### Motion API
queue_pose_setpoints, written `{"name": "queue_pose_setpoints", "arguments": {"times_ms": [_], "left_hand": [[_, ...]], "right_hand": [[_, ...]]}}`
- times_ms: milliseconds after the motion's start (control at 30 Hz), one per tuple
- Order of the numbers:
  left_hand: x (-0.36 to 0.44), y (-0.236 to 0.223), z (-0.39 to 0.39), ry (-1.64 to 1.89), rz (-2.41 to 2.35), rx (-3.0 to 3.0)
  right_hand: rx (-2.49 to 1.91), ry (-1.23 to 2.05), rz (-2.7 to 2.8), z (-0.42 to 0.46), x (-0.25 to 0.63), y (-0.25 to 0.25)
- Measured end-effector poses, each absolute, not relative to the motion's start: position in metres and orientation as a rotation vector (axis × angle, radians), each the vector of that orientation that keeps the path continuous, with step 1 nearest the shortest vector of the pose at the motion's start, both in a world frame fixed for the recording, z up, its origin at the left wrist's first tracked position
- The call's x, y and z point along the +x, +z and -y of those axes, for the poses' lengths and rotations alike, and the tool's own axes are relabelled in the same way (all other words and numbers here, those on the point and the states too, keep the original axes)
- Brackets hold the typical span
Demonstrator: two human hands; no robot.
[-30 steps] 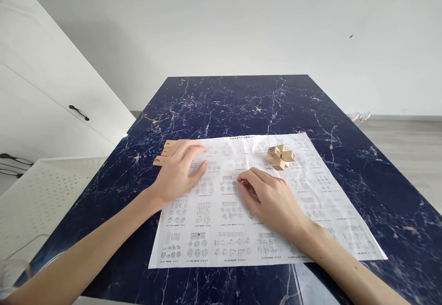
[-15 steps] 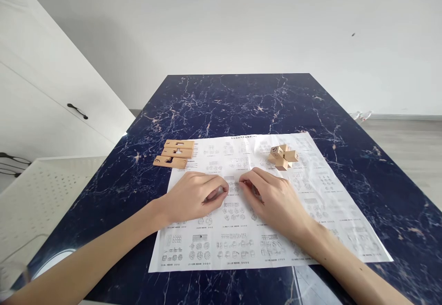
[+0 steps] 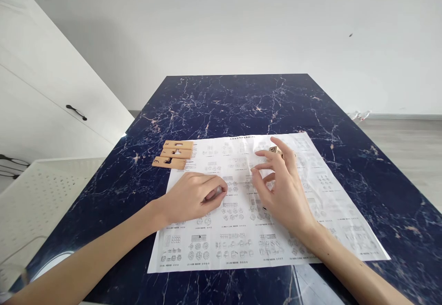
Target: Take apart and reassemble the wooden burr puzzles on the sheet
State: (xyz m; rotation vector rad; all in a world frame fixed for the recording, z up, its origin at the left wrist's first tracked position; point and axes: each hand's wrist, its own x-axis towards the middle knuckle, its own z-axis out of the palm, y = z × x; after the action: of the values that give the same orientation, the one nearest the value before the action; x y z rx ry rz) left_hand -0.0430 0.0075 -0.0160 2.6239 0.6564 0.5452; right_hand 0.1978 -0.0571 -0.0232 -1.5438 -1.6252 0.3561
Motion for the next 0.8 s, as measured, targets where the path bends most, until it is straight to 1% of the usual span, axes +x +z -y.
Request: {"name": "queue_pose_setpoints", "arguments": {"times_ms": [133,333,533,800], "left_hand": [[-0.0436,-0.0152,-0.0074,0.54,-0.651,2.627],[-0.0434,-0.0144,-0.0072,0.532,-0.664,2.625],[-0.0437,-0.0155,-0.0076,0.53,-0.663,2.625],[-0.0435,-0.0149,-0.0078,0.527,-0.658,2.628]], "right_hand": [[-1.559,0.425,1.616,0.056,0.1978,-0.0238],[-1.543,0.387,1.611,0.0563,0.1958,-0.0243],[-1.543,0.465,1.546,0.0568,0.1966,-0.0258],[-1.546,0.402,1.542,0.0564,0.1961,-0.024]]}}
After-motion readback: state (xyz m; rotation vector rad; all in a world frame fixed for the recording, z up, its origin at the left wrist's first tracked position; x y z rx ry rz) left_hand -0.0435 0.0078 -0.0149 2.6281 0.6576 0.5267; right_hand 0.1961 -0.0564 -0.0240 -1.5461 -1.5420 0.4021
